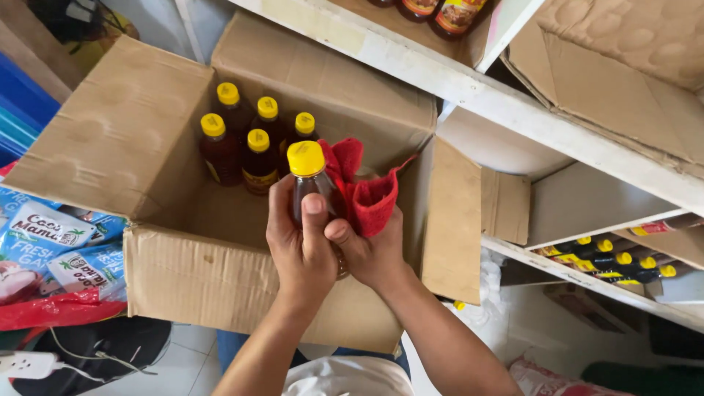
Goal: Wiping down individual sauce bottles with a cloth and organizing them into a cardboard box.
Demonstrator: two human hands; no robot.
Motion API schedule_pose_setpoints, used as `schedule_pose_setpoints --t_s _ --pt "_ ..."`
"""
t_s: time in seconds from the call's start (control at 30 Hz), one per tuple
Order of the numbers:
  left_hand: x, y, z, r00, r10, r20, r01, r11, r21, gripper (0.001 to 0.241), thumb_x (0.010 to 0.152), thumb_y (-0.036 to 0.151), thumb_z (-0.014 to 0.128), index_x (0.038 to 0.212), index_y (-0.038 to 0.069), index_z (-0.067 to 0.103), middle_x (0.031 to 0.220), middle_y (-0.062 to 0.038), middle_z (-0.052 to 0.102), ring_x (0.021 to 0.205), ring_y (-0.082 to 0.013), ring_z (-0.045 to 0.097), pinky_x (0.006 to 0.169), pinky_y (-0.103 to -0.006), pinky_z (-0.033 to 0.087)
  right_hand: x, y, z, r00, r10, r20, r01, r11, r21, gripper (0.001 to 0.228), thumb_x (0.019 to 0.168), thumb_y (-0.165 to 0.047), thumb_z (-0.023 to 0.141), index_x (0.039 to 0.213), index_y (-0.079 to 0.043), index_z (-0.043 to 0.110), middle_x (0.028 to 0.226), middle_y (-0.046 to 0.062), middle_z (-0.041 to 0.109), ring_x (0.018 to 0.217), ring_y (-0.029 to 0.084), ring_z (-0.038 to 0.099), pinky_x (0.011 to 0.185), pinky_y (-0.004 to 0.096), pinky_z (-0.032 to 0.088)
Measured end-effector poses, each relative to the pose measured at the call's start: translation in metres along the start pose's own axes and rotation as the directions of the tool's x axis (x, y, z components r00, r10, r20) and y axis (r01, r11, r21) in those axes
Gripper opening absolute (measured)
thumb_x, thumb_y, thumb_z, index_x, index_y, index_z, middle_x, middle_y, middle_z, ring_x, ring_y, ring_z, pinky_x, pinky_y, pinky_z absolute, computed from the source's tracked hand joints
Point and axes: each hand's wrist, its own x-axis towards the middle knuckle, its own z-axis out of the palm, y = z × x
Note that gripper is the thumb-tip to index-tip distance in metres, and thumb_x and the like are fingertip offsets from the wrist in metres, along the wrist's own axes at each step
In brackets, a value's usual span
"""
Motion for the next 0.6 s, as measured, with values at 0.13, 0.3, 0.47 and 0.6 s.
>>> schedule_pose_setpoints --t_s 0.13,0.3,0.47,0.6 --pt "-0.002 -0.009 0.005 0.998 0.041 -0.041 -0.040 0.999 0.028 0.045 0.102 0.050 0.050 0.126 0.013 0.060 0.079 -0.009 0.055 0.072 -0.0216 0.055 0.064 -0.0356 0.049 0.008 -0.012 0.002 0.996 -0.093 -0.016 0.090 0.989 -0.115 0.047 0.085 -0.040 0.082 0.104 0.000 0.069 0.091 0.016 0.066 0.079 0.028 0.065 0.077 0.044 0.058" --pt "0.004 -0.013 0.002 0.991 0.100 -0.094 -0.104 0.994 -0.039 0.034 0.109 0.037 0.044 0.114 0.007 0.060 0.075 -0.007 0.057 0.065 -0.0167 0.051 0.059 -0.0311 0.046 0.009 -0.018 0.010 0.973 -0.213 -0.091 0.185 0.949 -0.254 0.045 0.082 -0.042 0.084 0.094 -0.002 0.067 0.083 0.011 0.065 0.071 0.029 0.066 0.069 0.034 0.056" --pt "0.007 -0.012 0.001 0.989 0.079 -0.123 -0.113 0.949 -0.296 0.035 0.110 0.037 0.041 0.106 0.006 0.056 0.073 -0.005 0.051 0.063 -0.0130 0.044 0.059 -0.0264 0.039 0.022 -0.046 0.025 0.952 -0.272 -0.140 0.216 0.923 -0.320 0.050 0.077 -0.034 0.091 0.091 0.004 0.062 0.078 0.017 0.065 0.072 0.030 0.068 0.067 0.034 0.057" --pt "0.005 0.002 -0.002 0.990 0.053 -0.128 -0.090 0.951 -0.297 0.031 0.108 0.031 0.045 0.111 0.003 0.055 0.076 -0.008 0.052 0.063 -0.0154 0.048 0.057 -0.0260 0.039 0.017 -0.058 0.015 0.991 0.011 -0.137 -0.008 1.000 0.019 0.041 0.070 -0.008 0.095 0.086 0.004 0.060 0.076 0.013 0.066 0.074 0.016 0.065 0.071 0.033 0.061"
